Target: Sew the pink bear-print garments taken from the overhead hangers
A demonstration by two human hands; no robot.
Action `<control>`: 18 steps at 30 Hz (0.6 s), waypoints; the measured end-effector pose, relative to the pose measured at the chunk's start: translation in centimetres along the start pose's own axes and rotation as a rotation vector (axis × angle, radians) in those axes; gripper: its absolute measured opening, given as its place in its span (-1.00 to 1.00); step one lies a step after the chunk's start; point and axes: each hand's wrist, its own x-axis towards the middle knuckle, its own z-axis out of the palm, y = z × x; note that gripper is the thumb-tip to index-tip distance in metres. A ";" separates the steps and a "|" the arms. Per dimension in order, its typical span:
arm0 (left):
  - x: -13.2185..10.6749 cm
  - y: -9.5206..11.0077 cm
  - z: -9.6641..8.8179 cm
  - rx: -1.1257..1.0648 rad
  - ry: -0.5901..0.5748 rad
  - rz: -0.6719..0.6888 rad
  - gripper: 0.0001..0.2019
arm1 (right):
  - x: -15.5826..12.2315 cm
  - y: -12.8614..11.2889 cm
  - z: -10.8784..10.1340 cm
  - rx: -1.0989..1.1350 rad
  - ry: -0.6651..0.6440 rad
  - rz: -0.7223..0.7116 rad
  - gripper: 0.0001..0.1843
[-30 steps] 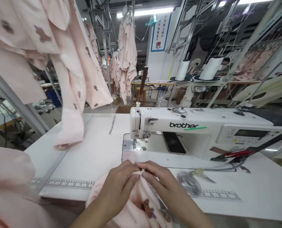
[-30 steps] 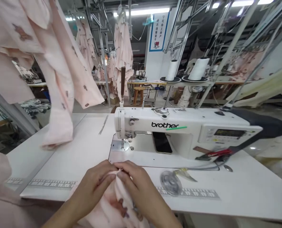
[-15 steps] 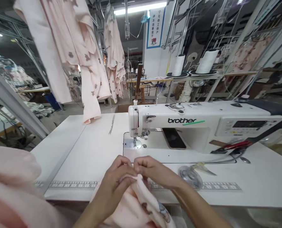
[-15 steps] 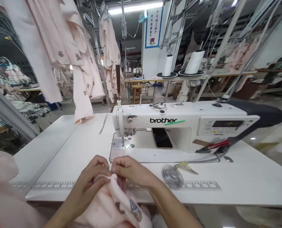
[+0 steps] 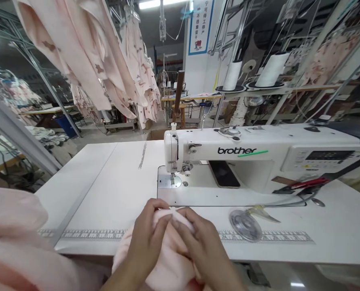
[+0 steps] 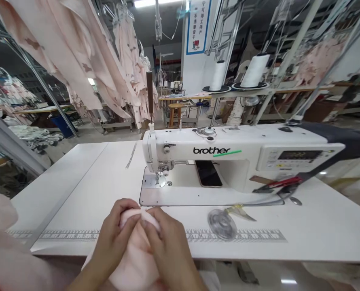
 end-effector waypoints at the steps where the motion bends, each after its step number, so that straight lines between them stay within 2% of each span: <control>1: 0.4 0.6 -0.4 -0.051 -0.071 -0.078 -0.77 | 0.3 -0.2 -0.4 -0.027 -0.013 -0.045 -0.82; 3: 1.4 1.6 -1.2 -0.097 -0.237 -0.137 -0.72 | 1.3 -0.5 -1.6 -0.073 -0.094 -0.143 -0.81; 5: 2.7 2.2 -1.8 -0.048 -0.315 -0.094 -0.80 | 2.5 -0.6 -2.6 -0.127 -0.145 -0.171 -0.79; 7: 4.3 2.0 -2.0 -0.005 -0.334 -0.079 -0.85 | 3.7 -0.1 -3.2 -0.109 -0.112 -0.071 -0.80; 10: 6.7 0.2 -1.3 -0.122 -0.424 -0.192 -0.84 | 5.3 1.7 -3.2 0.067 -0.003 0.146 -0.79; 12: 8.3 -1.5 -0.5 -0.217 -0.447 -0.271 -0.77 | 6.5 3.1 -3.0 0.140 0.039 0.213 -0.74; 15: 10.3 -4.2 0.6 -0.214 -0.445 -0.322 -0.73 | 8.6 4.7 -2.8 -0.101 0.064 0.247 -0.76; 18: 11.4 -5.8 1.2 -0.012 -0.469 -0.314 -0.78 | 10.6 5.1 -2.8 -0.399 0.067 0.286 -0.79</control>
